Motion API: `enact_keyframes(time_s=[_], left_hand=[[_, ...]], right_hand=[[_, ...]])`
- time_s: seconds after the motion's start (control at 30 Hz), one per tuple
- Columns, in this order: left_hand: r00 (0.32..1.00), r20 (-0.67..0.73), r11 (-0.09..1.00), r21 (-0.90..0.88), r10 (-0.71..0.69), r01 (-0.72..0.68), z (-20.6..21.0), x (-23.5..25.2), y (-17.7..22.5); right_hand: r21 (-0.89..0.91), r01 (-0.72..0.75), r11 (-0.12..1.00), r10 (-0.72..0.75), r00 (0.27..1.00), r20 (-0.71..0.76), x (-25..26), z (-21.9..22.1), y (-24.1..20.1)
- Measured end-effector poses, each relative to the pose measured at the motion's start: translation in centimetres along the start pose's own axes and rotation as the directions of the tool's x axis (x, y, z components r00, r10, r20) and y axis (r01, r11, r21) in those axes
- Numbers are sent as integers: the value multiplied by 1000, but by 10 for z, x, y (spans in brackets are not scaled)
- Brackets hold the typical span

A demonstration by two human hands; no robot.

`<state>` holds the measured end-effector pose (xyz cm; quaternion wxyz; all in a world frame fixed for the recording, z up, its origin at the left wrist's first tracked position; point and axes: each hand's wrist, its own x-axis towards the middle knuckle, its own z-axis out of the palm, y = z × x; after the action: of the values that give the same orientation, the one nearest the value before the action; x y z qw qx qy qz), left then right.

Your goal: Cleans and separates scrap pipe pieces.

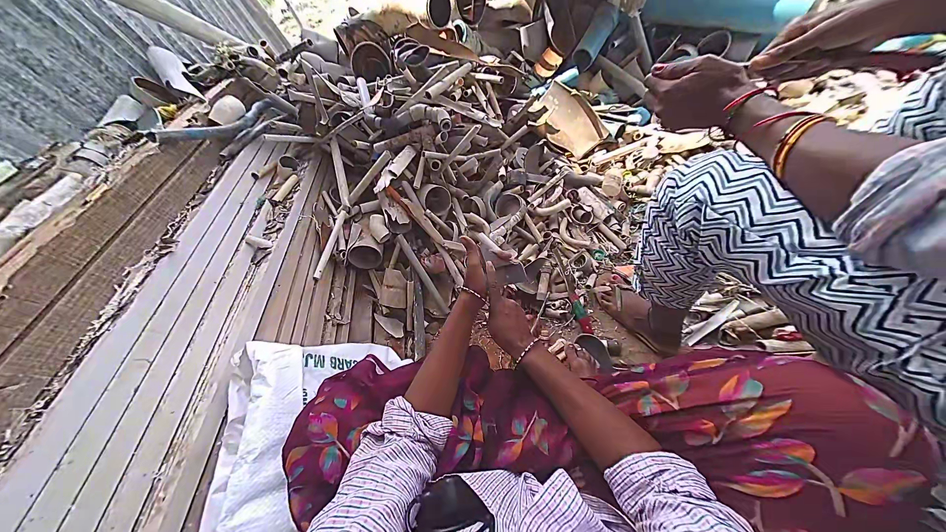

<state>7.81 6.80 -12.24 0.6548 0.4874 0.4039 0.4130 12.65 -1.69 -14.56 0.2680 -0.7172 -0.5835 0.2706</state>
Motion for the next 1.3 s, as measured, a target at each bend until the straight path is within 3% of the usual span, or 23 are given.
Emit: enact_keyframes(time_s=[0.1,0.27,0.37,0.5,0.63,0.77,0.87,1.0,1.13,1.2,1.27,1.3], left_hand=[[999,-25,999,18,-29,29,-1,-4,3],[998,-48,999,-45,29,-31,-3,-1,2],[993,-114,998,-67,-3,-5,-6,3,-6],[992,-123,987,-159,-35,15,-7,7,-3],[988,-153,971,-233,12,-48,-21,20,-3],[990,-101,967,-221,102,-122,-20,21,-6],[991,-89,980,-165,96,-110,-15,16,-4],[990,-109,996,-20,86,-88,-8,3,0],[995,-94,998,43,45,-41,-1,-3,11],[995,-81,998,23,62,-60,1,-8,14],[990,-47,991,22,134,-133,-3,-4,7],[985,-94,989,43,144,-141,-2,-1,5]], right_hand=[[-25,-59,998,60,998,22,6,-3,6],[18,114,993,-113,992,-52,1,10,8],[-23,67,997,-68,997,-36,3,6,9],[158,57,986,-25,980,-199,-2,3,6],[87,20,996,-15,998,-55,3,2,12],[46,167,985,-166,986,-19,-3,11,7],[-41,42,998,-43,999,-17,4,1,9],[24,60,998,-59,998,-38,0,1,-1],[-37,-78,996,79,997,24,5,-10,1],[-8,-33,999,33,999,27,0,-6,-2],[-12,50,999,-51,997,-66,0,1,1],[-34,22,999,-24,998,-63,3,1,4]])
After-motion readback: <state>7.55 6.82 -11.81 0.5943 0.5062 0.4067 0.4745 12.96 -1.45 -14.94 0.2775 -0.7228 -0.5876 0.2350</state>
